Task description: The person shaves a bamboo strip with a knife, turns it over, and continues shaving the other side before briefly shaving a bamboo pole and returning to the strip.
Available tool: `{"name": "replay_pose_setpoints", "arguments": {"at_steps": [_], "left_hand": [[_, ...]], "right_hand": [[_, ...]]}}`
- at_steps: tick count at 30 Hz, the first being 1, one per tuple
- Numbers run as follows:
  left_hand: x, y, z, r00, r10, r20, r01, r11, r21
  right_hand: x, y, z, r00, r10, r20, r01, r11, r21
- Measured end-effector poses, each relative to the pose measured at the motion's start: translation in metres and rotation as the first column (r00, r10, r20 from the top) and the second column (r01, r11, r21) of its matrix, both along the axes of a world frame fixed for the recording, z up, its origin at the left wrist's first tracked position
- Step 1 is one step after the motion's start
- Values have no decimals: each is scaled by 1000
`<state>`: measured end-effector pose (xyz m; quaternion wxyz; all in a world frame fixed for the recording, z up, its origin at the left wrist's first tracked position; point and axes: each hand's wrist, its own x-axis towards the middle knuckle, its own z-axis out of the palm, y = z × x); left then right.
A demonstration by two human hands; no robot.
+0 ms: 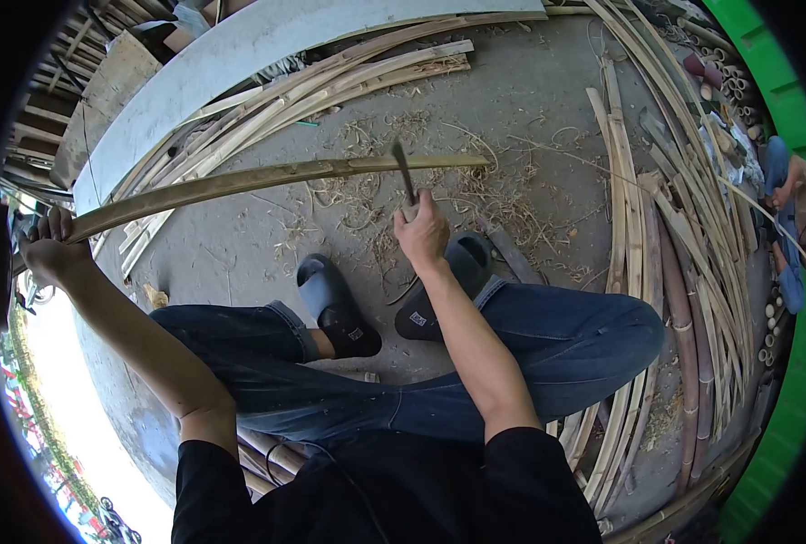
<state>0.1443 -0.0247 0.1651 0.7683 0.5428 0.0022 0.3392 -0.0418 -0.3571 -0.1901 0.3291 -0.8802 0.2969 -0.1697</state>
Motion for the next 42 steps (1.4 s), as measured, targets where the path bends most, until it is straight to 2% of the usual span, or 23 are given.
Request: {"name": "replay_pose_setpoints", "arguments": {"at_steps": [2,4,5,7,8,10,11,13,14,16,18,19,21,23,24,26,27,28,31,34,36,40,42], "left_hand": [[-3,-8,-1,995,94,-25,-94,996,-11],[-4,-3,-3,997,66,-26,-68,996,-63],[-7,-6,-1,995,87,-38,-89,994,-58],[-8,-14,-1,987,145,-69,-150,987,-64],[-4,-10,-5,986,147,-83,-153,986,-62],[5,-1,-12,991,119,-55,-123,991,-58],[6,-5,-10,988,139,-67,-143,988,-62],[6,-9,-4,988,129,-82,-135,988,-77],[6,-4,-4,993,88,-84,-94,993,-71],[6,2,-1,996,21,-84,-29,995,-98],[4,18,0,994,-100,51,105,987,-121],[2,24,2,987,-119,106,131,985,-115],[8,56,-2,910,-312,272,320,947,16],[15,85,-8,878,-340,338,339,939,63],[-4,38,3,974,1,226,-13,999,52],[30,115,-13,915,-289,280,269,957,109],[21,91,-7,958,-144,249,124,988,94],[20,94,-7,957,-139,254,119,989,93],[16,96,-4,924,-204,324,248,964,-99],[5,100,2,864,-306,401,338,941,-10],[-2,99,13,869,-282,407,323,946,-33],[-27,71,27,914,-154,376,160,987,14],[-39,27,39,924,352,147,-347,936,-59]], "right_hand": [[12,-36,-29,910,-312,-274,386,878,284],[1,-98,-69,846,-69,-529,308,872,379],[5,-100,-64,860,-83,-504,308,871,383],[-7,-101,-57,873,-439,-212,448,894,-9],[-9,-98,-42,871,-438,-223,446,895,-16],[-3,-75,2,929,-367,-54,369,903,220],[-1,-64,1,924,-378,-55,380,897,224],[8,-53,0,986,-116,-116,120,992,26],[16,-64,-22,986,-134,-98,137,990,25],[34,-107,-88,869,-231,-437,418,815,401],[34,-139,-87,844,-158,-512,322,913,250],[31,-152,-84,883,-144,-447,274,931,241],[31,-153,-39,883,-357,-305,451,827,335],[25,-156,-11,914,-356,-194,405,814,415],[22,-155,-1,923,-379,-68,360,788,500],[13,-148,22,946,-316,-65,300,786,541],[10,-145,35,962,-269,-45,244,776,581],[9,-139,48,964,-265,-39,237,778,581],[16,-104,56,980,-187,65,159,939,305],[20,-41,154,988,155,-16,-147,959,244],[24,3,169,944,305,122,-327,914,242],[29,67,152,890,407,206,-425,904,47],[33,77,126,924,373,90,-375,927,3]]}}
